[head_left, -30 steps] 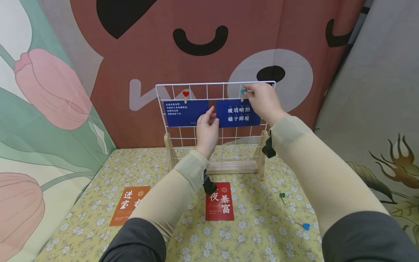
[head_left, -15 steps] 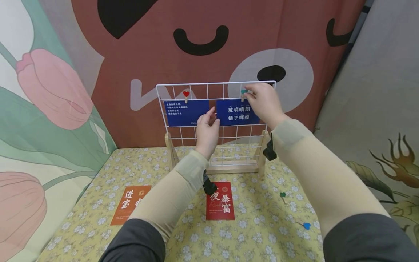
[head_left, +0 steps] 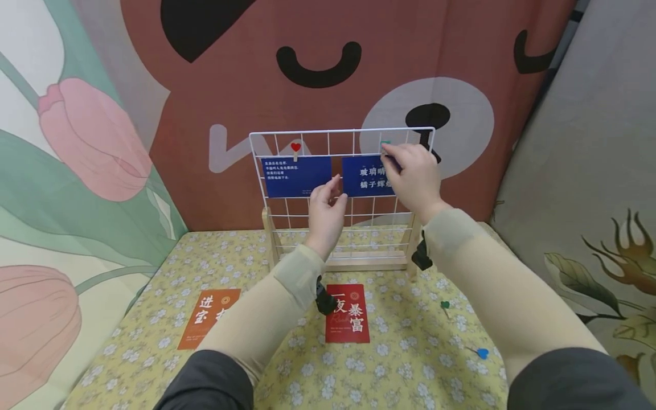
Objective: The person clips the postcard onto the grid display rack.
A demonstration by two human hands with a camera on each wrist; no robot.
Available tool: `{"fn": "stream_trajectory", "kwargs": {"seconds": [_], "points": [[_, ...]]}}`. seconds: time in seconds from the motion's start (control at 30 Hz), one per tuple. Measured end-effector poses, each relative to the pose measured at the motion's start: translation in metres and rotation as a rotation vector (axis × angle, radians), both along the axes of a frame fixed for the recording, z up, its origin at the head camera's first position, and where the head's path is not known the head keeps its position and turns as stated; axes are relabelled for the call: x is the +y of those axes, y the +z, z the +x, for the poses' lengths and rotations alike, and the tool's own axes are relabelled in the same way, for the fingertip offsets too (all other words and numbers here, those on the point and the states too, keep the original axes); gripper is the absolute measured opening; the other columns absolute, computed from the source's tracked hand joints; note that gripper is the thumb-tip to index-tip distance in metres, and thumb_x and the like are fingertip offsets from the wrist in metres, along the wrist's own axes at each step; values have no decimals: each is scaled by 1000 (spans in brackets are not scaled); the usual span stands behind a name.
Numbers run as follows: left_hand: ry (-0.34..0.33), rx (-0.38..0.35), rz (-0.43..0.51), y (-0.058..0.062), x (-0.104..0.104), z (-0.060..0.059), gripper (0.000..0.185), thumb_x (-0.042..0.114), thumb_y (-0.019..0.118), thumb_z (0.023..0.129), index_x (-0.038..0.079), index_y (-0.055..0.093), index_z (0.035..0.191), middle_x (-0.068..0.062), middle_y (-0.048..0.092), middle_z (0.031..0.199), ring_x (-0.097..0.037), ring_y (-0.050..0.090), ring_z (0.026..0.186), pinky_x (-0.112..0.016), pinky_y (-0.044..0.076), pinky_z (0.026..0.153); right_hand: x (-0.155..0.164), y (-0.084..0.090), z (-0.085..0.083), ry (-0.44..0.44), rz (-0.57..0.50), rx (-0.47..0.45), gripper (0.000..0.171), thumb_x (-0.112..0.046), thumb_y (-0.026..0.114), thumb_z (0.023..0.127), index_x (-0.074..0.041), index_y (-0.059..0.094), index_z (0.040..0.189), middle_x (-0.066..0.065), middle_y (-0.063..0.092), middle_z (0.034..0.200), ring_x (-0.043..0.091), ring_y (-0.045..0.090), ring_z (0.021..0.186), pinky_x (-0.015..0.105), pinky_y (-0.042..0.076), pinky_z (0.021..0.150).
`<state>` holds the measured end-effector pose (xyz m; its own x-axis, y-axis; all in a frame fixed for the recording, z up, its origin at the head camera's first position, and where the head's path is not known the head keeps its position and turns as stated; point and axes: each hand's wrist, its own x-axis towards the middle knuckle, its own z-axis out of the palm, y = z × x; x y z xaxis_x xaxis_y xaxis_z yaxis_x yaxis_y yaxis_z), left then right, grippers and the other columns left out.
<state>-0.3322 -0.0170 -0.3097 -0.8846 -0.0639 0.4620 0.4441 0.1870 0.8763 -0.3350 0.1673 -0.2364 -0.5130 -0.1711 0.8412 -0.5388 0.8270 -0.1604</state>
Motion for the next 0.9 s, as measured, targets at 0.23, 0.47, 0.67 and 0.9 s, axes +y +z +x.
{"fn": "stream_trajectory", "kwargs": {"seconds": [0.23,0.47,0.67,0.9], "points": [[-13,-16,8,-9,-9,9,43,18,58,97,19,52,140,-3,50,120,-15,50,108,-30,47,93,-6,-26,10,11,-6,-17,29,-19,62,94,-7,68,119,11,70,107,30,61,101,50,45,90],[-23,-25,-12,-23,-20,16,44,21,60,97,15,52,139,-4,51,120,-17,50,109,-32,46,94,-10,-55,18,30,-128,-140,33,-20,60,96,-6,64,126,12,68,107,28,58,88,43,47,79],[-36,-75,-23,-37,-30,24,45,21,60,96,13,51,140,-7,50,121,-22,50,110,-33,46,94,-11,-78,25,66,-297,-328,39,-28,56,99,-9,58,133,9,65,109,22,58,89,39,48,78],[-89,-225,-2,-63,-43,39,45,25,56,98,18,47,142,-8,48,128,-18,51,111,-34,47,93,-15,-106,38,108,-454,-503,45,-35,56,98,-14,54,137,7,65,114,21,62,95,39,53,79]]}}
